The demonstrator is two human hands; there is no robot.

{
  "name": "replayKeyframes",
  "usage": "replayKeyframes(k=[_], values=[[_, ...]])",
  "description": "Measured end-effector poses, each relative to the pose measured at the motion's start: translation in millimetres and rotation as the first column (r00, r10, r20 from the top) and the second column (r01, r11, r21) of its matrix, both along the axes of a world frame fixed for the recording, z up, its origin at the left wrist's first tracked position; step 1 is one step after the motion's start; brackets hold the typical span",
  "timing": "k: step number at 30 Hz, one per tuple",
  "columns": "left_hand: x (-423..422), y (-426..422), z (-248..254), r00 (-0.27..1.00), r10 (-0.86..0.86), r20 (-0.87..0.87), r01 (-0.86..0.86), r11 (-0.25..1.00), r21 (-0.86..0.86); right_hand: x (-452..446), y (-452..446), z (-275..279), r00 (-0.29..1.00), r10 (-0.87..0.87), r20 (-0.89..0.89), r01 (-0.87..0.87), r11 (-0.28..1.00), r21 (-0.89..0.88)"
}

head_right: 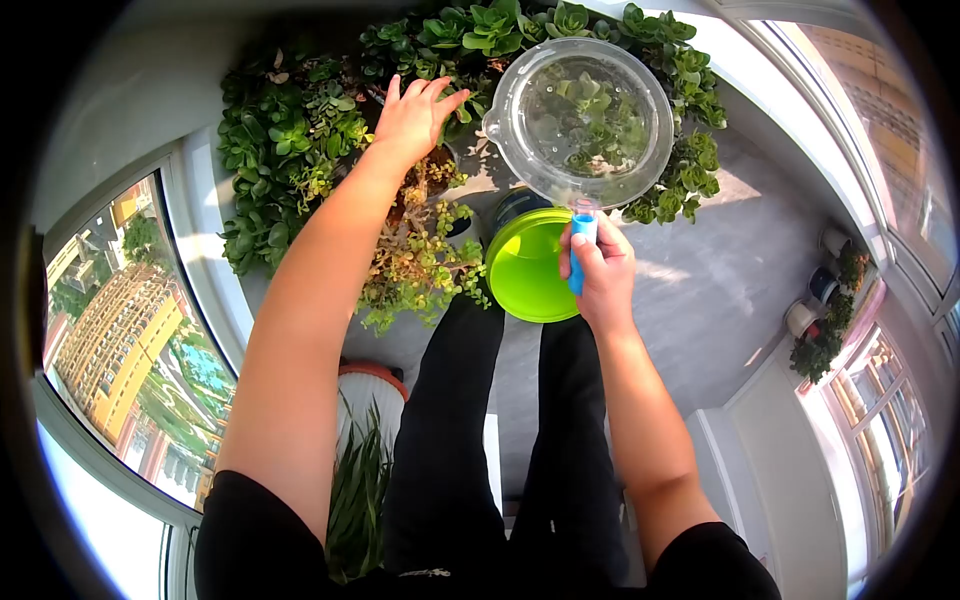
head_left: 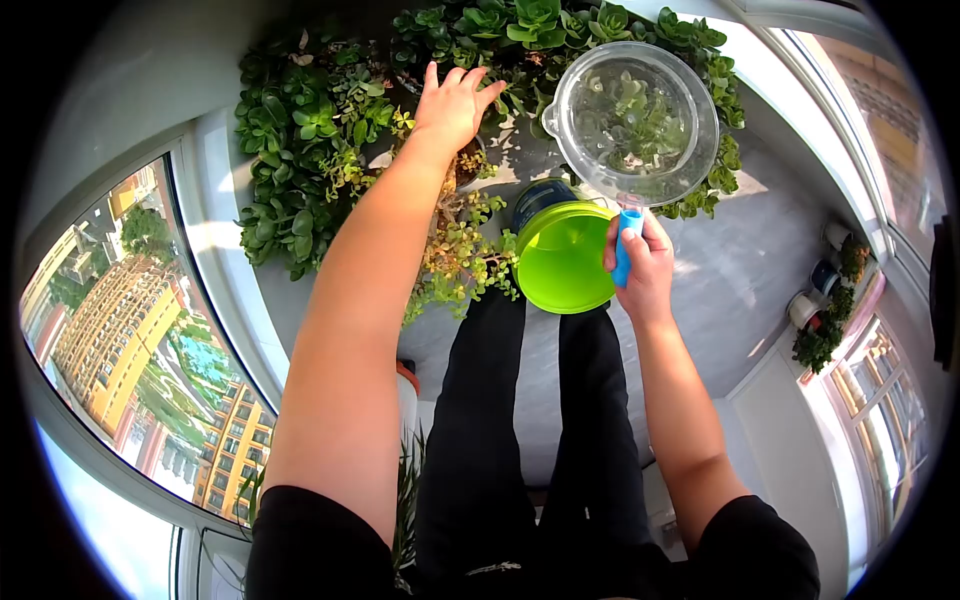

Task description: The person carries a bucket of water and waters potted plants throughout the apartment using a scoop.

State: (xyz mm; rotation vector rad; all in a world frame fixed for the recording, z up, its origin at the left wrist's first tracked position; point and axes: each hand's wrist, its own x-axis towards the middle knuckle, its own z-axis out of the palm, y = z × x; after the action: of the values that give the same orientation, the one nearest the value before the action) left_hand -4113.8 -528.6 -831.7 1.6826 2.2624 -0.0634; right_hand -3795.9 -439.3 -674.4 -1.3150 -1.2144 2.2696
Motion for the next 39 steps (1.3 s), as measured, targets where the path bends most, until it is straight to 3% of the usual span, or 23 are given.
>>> replayKeyframes(k=[1, 3, 5, 8, 9, 11, 13, 15, 21, 24, 27, 28, 29, 31, 33, 35, 39], values=[[-4, 1, 4, 0.999, 0.0, 0.032, 0.0, 1.0, -0.011, 7, 1, 0, 1.0, -0.009, 0.005, 0.009, 1.0, 0.011], [-11, 6, 10, 0.999, -0.03, 0.045, 0.032, 0.999, -0.037, 24, 2, 0, 0.981, 0.188, 0.051, -0.184, 0.981, -0.067], [-13, 11, 13, 0.998, -0.042, 0.036, 0.045, 0.996, -0.071, 37, 4, -2, 0.974, 0.217, 0.063, -0.21, 0.972, -0.102], [-19, 15, 13, 0.997, -0.062, 0.054, 0.066, 0.995, -0.074, 45, 11, -14, 0.879, 0.463, 0.114, -0.427, 0.87, -0.246], [-21, 15, 8, 0.996, -0.061, 0.066, 0.063, 0.998, -0.026, 45, 12, -21, 0.884, 0.454, 0.114, -0.417, 0.875, -0.248], [-26, 16, 8, 0.995, -0.068, 0.074, 0.067, 0.998, 0.011, 43, 15, -39, 0.794, 0.595, 0.121, -0.531, 0.777, -0.338], [-28, 19, 10, 0.994, -0.069, 0.085, 0.068, 0.998, 0.015, 36, 21, -58, 0.754, 0.65, 0.091, -0.597, 0.736, -0.319], [-28, 22, 13, 0.993, -0.067, 0.096, 0.066, 0.998, 0.016, 22, 26, -73, 0.635, 0.769, 0.08, -0.709, 0.62, -0.336], [-28, 26, 16, 0.991, -0.061, 0.118, 0.06, 0.998, 0.015, -6, 56, -127, 0.584, 0.811, -0.035, -0.764, 0.534, -0.361], [-26, 25, 10, 0.994, -0.046, 0.103, 0.033, 0.992, 0.125, -15, 73, -149, 0.518, 0.854, -0.052, -0.83, 0.488, -0.27], [-26, 24, 7, 0.994, -0.029, 0.105, 0.016, 0.992, 0.124, -19, 80, -168, 0.499, 0.866, -0.023, -0.85, 0.484, -0.208], [-25, 24, 6, 0.995, -0.021, 0.099, 0.008, 0.993, 0.122, -19, 83, -170, 0.461, 0.885, 0.069, -0.874, 0.466, -0.14], [-24, 23, 5, 0.995, -0.009, 0.096, -0.002, 0.994, 0.113, -17, 81, -179, 0.511, 0.856, 0.074, -0.834, 0.515, -0.196], [-23, 22, -2, 0.997, 0.003, 0.076, -0.016, 0.985, 0.174, -20, 85, -190, 0.47, 0.881, 0.059, -0.86, 0.472, -0.194], [-24, 23, -7, 1.0, 0.007, 0.02, -0.011, 0.98, 0.198, -20, 81, -193, 0.487, 0.869, 0.087, -0.864, 0.494, -0.097], [-13, 33, 40, 0.944, 0.166, 0.284, -0.198, 0.976, 0.087, -23, 71, -193, 0.528, 0.833, 0.167, -0.827, 0.549, -0.122], [-9, 31, 38, 0.926, 0.212, 0.314, -0.253, 0.963, 0.097, -23, 65, -203, 0.58, 0.8, 0.155, -0.793, 0.598, -0.118]])
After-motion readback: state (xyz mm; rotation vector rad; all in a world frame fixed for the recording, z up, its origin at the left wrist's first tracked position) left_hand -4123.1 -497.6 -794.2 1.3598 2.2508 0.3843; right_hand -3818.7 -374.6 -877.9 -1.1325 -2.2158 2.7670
